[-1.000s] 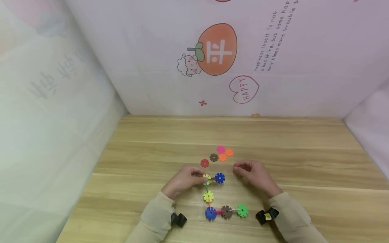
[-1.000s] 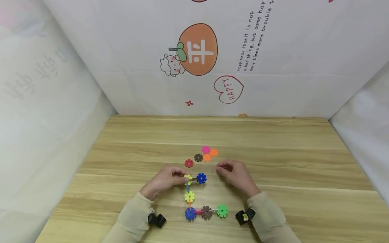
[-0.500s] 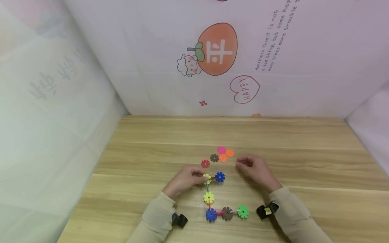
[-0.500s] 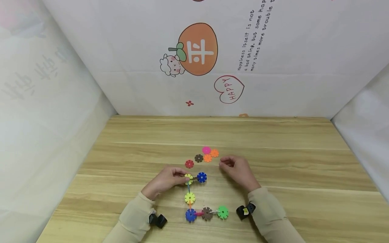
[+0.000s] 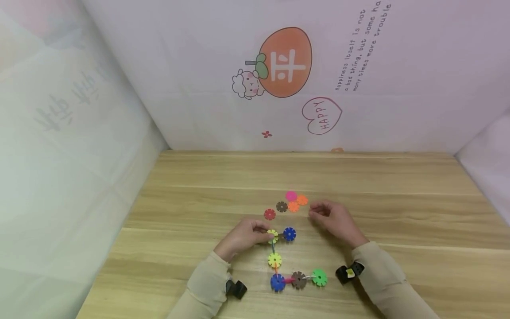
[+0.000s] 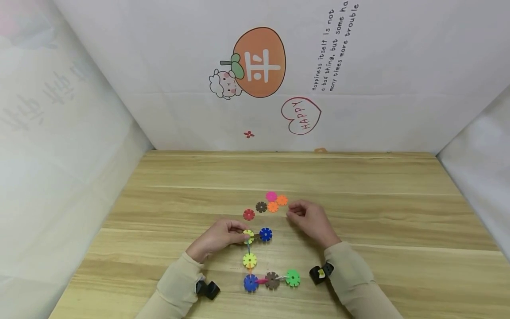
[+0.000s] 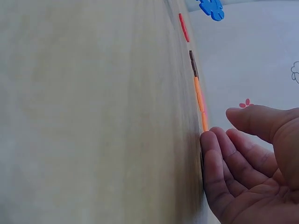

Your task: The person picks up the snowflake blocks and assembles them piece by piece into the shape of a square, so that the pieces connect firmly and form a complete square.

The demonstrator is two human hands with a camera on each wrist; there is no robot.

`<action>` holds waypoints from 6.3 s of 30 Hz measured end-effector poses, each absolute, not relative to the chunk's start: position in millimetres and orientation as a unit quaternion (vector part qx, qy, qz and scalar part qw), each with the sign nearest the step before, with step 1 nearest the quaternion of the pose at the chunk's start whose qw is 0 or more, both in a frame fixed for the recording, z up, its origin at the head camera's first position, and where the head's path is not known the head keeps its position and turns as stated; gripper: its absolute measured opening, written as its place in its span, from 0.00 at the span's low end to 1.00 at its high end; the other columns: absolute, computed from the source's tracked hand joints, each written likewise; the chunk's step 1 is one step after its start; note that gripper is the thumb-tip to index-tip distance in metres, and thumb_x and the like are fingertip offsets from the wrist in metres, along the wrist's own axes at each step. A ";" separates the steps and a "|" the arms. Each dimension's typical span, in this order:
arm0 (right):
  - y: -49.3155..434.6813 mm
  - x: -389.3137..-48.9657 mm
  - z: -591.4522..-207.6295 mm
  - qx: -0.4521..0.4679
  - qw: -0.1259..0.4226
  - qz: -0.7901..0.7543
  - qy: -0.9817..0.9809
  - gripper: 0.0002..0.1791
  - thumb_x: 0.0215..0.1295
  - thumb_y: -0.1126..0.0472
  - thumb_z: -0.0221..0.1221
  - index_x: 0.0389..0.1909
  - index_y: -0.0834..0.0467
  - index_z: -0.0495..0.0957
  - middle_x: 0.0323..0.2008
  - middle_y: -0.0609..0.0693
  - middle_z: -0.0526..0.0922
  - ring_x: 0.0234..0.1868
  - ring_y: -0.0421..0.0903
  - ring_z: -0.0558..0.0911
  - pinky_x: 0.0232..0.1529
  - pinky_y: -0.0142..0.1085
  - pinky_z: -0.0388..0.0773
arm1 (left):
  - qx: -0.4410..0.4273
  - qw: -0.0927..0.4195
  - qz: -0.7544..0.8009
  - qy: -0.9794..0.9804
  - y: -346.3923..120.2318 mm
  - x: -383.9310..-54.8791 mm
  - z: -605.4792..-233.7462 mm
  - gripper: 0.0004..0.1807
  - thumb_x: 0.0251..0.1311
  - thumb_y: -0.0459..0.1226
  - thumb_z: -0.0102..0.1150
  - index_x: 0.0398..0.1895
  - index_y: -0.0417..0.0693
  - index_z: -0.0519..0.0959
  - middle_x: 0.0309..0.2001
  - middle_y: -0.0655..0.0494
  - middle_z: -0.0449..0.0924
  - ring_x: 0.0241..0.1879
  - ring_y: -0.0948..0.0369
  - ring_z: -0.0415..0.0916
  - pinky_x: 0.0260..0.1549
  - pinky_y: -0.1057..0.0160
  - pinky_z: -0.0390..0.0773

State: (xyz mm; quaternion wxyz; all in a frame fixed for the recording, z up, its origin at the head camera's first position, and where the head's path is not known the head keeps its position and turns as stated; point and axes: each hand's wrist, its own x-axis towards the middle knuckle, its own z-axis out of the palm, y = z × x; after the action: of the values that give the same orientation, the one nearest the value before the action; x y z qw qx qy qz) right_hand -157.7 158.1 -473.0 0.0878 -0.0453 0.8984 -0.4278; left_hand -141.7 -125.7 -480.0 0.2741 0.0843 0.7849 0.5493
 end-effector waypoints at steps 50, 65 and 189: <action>167.9 -149.7 -478.6 -0.081 0.099 -0.417 0.900 0.10 0.66 0.51 0.63 0.41 0.52 0.86 0.41 0.48 0.87 0.40 0.43 0.81 0.41 0.32 0.79 | 0.077 0.287 0.548 0.782 -126.2 -141.1 -478.6 0.11 0.61 0.38 0.66 0.45 0.45 0.84 0.37 0.55 0.83 0.36 0.62 0.80 0.40 0.63 0.81; 158.3 -129.3 -482.1 -0.170 0.054 -0.387 0.905 0.06 0.59 0.57 0.69 0.37 0.48 0.86 0.36 0.43 0.88 0.35 0.34 0.84 0.39 0.28 0.81 | 0.081 0.287 0.545 0.783 -125.3 -143.3 -481.3 0.12 0.61 0.39 0.66 0.46 0.44 0.84 0.38 0.55 0.84 0.37 0.63 0.80 0.41 0.64 0.80; 131.3 -189.9 -471.5 -0.189 0.074 -0.262 0.944 0.17 0.59 0.59 0.68 0.47 0.63 0.80 0.42 0.55 0.82 0.44 0.51 0.81 0.50 0.47 0.80 | 0.096 0.324 0.567 0.751 -121.1 -141.7 -481.6 0.11 0.59 0.35 0.67 0.44 0.42 0.84 0.38 0.53 0.86 0.35 0.62 0.82 0.41 0.64 0.82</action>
State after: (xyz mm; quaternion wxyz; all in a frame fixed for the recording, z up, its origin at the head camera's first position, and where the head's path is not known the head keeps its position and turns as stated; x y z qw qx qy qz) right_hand -189.9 131.3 -471.5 0.0736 -0.1895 0.9435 -0.2617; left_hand -141.7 -121.1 -481.6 0.3239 0.0956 0.7512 0.5671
